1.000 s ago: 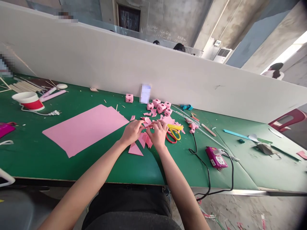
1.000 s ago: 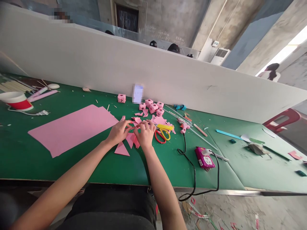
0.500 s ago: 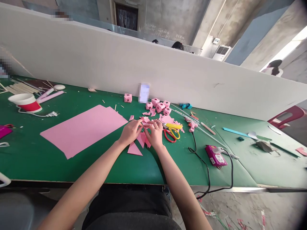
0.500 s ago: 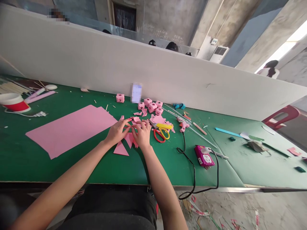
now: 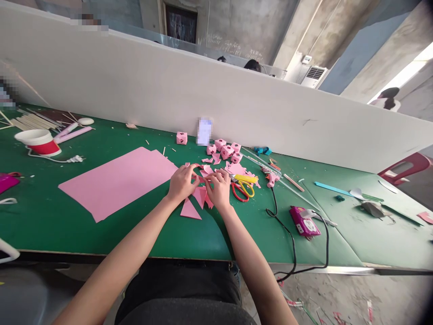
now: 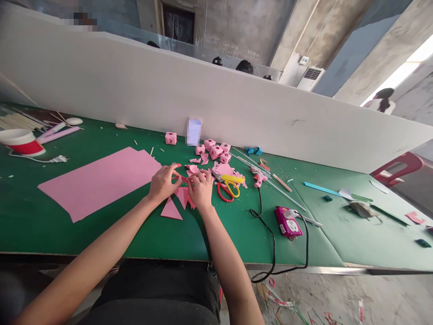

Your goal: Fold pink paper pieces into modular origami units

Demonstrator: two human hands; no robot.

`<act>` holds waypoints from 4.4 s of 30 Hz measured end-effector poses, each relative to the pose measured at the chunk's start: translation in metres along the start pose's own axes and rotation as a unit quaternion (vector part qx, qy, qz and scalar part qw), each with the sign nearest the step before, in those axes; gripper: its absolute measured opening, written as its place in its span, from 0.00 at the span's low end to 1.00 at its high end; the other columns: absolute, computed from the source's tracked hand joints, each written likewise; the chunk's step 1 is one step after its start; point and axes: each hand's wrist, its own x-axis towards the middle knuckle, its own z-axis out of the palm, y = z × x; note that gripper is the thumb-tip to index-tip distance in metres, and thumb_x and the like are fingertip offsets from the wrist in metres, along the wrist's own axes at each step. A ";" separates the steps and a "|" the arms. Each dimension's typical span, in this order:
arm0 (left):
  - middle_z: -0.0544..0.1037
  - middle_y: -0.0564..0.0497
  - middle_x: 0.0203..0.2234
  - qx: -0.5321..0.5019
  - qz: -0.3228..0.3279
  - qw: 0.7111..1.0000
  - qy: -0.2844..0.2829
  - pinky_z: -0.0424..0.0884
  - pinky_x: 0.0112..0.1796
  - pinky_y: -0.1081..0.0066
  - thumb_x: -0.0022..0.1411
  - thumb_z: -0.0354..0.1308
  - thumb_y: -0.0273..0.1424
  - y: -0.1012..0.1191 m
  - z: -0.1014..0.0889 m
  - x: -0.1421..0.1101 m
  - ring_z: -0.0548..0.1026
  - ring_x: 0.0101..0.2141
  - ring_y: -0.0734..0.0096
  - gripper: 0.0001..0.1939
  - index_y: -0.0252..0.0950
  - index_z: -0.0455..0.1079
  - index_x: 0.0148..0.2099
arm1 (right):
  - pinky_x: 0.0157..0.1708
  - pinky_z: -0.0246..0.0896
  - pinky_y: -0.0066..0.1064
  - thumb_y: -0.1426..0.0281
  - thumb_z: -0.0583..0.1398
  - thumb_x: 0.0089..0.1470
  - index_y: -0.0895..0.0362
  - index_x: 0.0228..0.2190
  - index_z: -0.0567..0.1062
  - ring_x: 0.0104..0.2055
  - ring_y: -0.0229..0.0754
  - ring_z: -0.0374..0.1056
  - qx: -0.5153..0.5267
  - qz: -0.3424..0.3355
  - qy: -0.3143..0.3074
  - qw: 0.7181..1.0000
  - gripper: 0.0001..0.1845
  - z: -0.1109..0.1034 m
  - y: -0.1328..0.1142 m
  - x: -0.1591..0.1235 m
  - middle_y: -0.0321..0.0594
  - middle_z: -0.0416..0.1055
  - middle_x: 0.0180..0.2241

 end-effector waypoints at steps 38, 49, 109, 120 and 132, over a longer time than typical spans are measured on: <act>0.84 0.42 0.48 -0.549 -0.392 0.738 -0.002 0.76 0.33 0.71 0.48 0.77 0.44 0.016 -0.013 0.016 0.83 0.42 0.61 0.30 0.38 0.72 0.49 | 0.27 0.62 0.28 0.50 0.73 0.40 0.57 0.28 0.79 0.25 0.36 0.68 0.495 0.409 0.005 0.766 0.24 -0.011 0.007 0.010 0.33 0.72 0.23; 0.85 0.46 0.39 -0.580 -0.435 0.689 -0.001 0.76 0.34 0.72 0.45 0.79 0.37 0.010 -0.008 0.016 0.83 0.41 0.63 0.27 0.36 0.75 0.46 | 0.26 0.66 0.29 0.48 0.74 0.38 0.55 0.34 0.80 0.30 0.40 0.73 0.510 0.401 -0.043 0.760 0.28 -0.011 -0.002 0.010 0.37 0.77 0.28; 0.78 0.56 0.25 -0.632 -0.555 0.519 0.148 0.72 0.26 0.82 0.57 0.72 0.22 -0.016 -0.003 0.020 0.76 0.23 0.82 0.10 0.34 0.72 0.35 | 0.61 0.45 0.59 0.55 0.54 0.71 0.49 0.39 0.85 0.68 0.63 0.49 0.017 0.205 -0.152 0.967 0.22 0.001 -0.009 -0.002 0.43 0.72 0.60; 0.82 0.52 0.31 -0.624 -0.528 0.572 0.069 0.71 0.27 0.79 0.45 0.80 0.29 0.000 -0.005 0.018 0.76 0.26 0.79 0.20 0.34 0.76 0.39 | 0.62 0.49 0.55 0.52 0.72 0.50 0.44 0.42 0.85 0.67 0.65 0.52 0.085 0.254 -0.216 0.939 0.18 -0.029 0.017 0.006 0.43 0.67 0.61; 0.80 0.53 0.29 -0.634 -0.554 0.533 0.086 0.71 0.25 0.83 0.53 0.76 0.24 -0.007 -0.002 0.019 0.75 0.25 0.83 0.12 0.34 0.75 0.36 | 0.56 0.57 0.47 0.56 0.76 0.44 0.52 0.38 0.83 0.58 0.61 0.62 -0.001 0.245 -0.336 0.910 0.20 -0.044 0.033 0.005 0.47 0.71 0.50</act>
